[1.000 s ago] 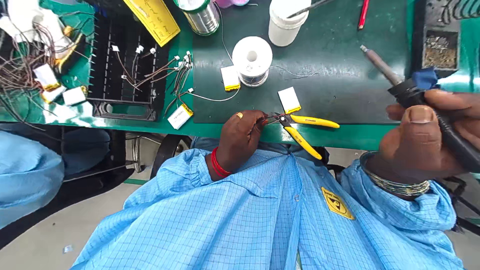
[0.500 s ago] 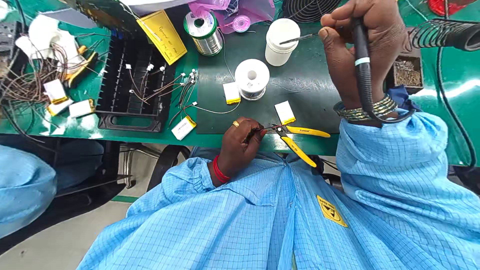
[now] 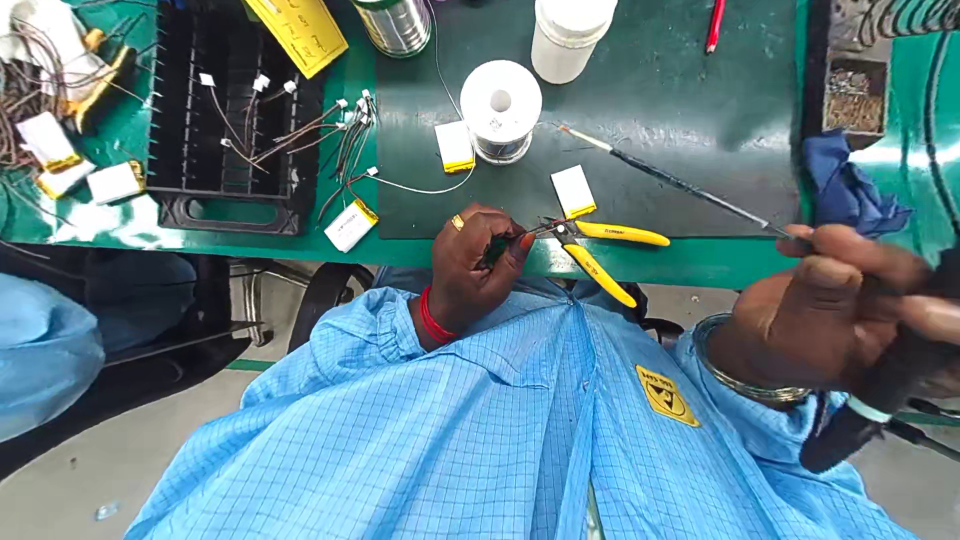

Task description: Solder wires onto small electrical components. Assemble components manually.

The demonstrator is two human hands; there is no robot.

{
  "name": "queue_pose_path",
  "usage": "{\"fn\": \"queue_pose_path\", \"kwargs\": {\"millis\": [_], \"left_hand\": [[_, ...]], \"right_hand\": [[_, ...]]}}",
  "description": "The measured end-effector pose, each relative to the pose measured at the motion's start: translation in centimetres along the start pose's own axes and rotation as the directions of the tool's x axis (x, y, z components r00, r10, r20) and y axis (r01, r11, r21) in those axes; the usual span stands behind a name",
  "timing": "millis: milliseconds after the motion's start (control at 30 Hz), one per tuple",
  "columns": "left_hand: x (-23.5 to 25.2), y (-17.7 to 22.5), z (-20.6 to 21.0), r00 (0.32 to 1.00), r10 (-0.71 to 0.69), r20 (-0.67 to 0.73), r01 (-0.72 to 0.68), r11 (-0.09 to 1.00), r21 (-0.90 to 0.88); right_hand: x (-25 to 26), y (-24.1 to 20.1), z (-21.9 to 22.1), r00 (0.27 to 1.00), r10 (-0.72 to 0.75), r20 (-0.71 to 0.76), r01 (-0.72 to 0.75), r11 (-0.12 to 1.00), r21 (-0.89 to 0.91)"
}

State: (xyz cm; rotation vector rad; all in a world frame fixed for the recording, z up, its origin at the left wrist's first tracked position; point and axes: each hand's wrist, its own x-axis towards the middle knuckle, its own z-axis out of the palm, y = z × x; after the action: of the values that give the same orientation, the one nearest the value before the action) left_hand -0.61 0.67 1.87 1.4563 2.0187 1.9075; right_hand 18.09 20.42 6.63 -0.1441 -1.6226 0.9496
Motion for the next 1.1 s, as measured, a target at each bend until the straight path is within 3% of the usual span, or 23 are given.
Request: {"fn": "queue_pose_path", "kwargs": {"millis": [400,1100], "left_hand": [[1.6,1.3,0.5,0.990,0.135,-0.044,-0.130,0.987,0.099],[1.9,1.0,0.5,0.995,0.100,-0.028,-0.097,0.990,0.100]], "right_hand": [[-2.9,-1.1,2.2,0.998,0.063,0.032,-0.065,0.996,0.061],[-3.0,-0.8,2.1,0.997,0.071,0.031,-0.072,0.996,0.058]]}}
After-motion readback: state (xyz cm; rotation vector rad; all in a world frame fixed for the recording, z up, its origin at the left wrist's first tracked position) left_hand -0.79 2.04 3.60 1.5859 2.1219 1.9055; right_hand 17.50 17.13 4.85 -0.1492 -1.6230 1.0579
